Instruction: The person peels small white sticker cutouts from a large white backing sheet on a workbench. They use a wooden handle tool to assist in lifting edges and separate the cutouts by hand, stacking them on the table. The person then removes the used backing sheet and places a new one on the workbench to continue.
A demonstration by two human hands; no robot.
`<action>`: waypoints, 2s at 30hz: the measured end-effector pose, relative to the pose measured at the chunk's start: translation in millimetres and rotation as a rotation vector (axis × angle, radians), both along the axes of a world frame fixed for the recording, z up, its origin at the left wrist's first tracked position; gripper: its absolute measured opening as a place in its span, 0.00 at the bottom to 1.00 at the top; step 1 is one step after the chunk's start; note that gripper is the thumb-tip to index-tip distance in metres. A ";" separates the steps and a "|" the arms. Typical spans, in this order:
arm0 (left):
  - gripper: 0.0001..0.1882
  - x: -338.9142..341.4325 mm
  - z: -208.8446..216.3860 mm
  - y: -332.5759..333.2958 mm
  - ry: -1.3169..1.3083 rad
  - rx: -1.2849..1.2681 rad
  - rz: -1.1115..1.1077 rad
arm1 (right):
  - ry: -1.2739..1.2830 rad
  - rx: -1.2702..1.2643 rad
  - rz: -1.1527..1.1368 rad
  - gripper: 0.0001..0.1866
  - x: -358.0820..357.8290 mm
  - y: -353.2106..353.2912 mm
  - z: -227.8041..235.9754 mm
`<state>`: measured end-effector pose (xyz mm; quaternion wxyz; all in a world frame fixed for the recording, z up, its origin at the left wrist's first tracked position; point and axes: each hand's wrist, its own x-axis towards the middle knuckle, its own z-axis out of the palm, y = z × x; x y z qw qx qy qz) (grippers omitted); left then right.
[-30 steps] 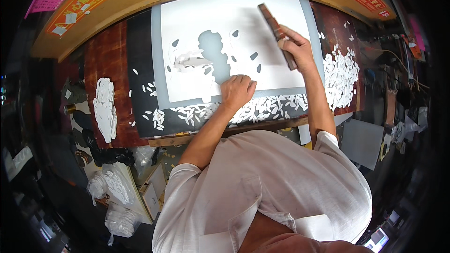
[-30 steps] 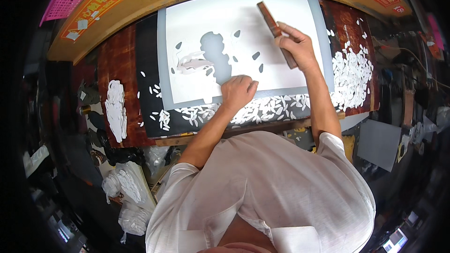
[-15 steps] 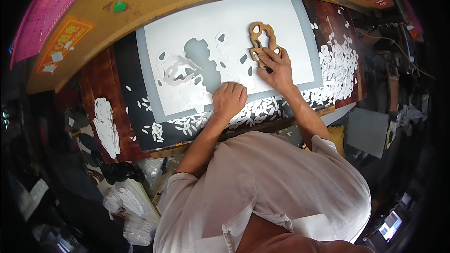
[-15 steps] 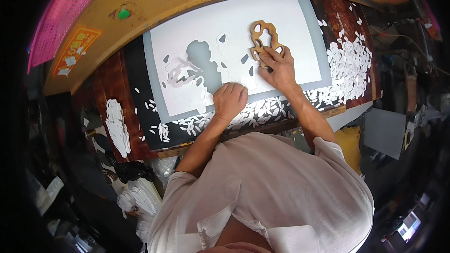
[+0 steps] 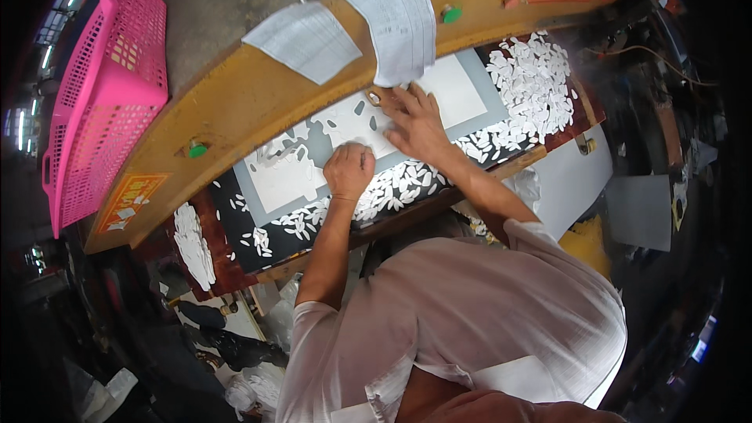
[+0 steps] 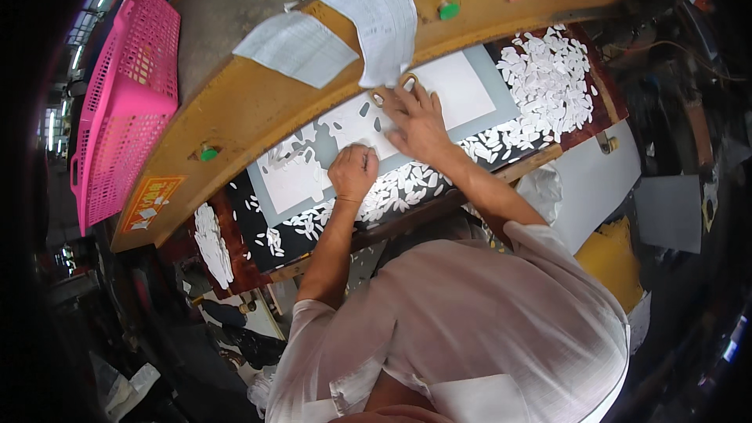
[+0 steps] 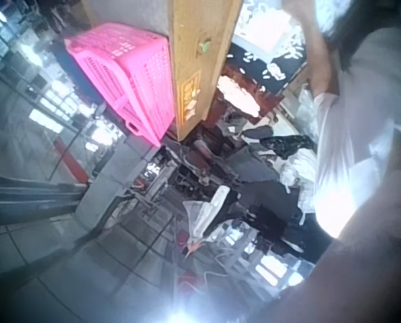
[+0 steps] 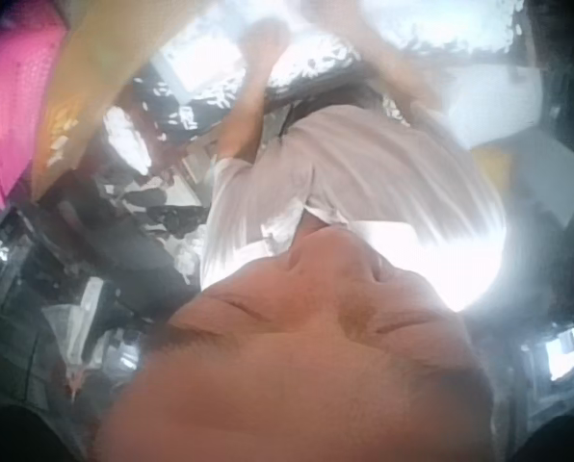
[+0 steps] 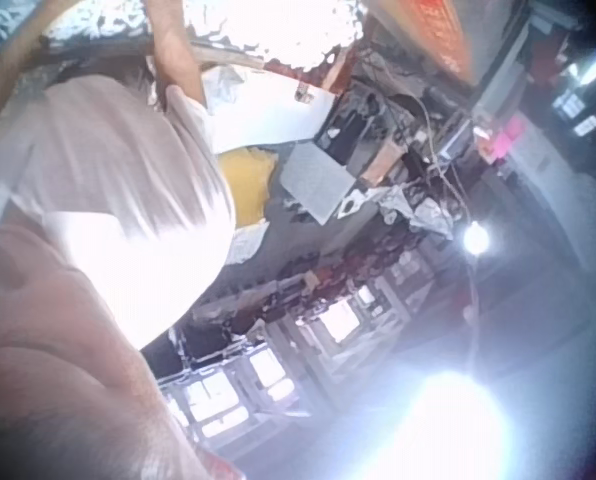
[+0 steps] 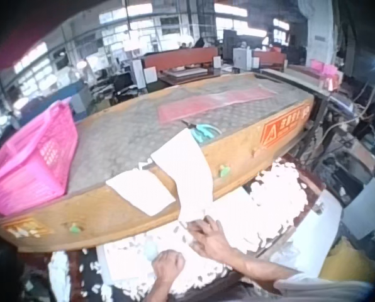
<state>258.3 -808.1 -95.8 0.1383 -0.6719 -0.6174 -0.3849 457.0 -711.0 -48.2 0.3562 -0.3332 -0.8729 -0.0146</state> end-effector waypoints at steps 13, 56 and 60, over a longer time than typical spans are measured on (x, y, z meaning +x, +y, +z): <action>0.14 114.6 -58.7 -111.6 -0.162 -0.040 0.144 | 0.669 -0.192 0.005 0.30 134.1 -67.8 19.3; 0.04 115.1 -43.8 -75.8 -0.186 -0.042 0.052 | -0.184 -0.299 0.047 0.30 44.4 -41.7 -35.6; 0.05 113.6 -46.4 -75.1 -0.170 -0.035 0.068 | 0.257 -1.151 0.004 0.26 48.0 3.9 33.6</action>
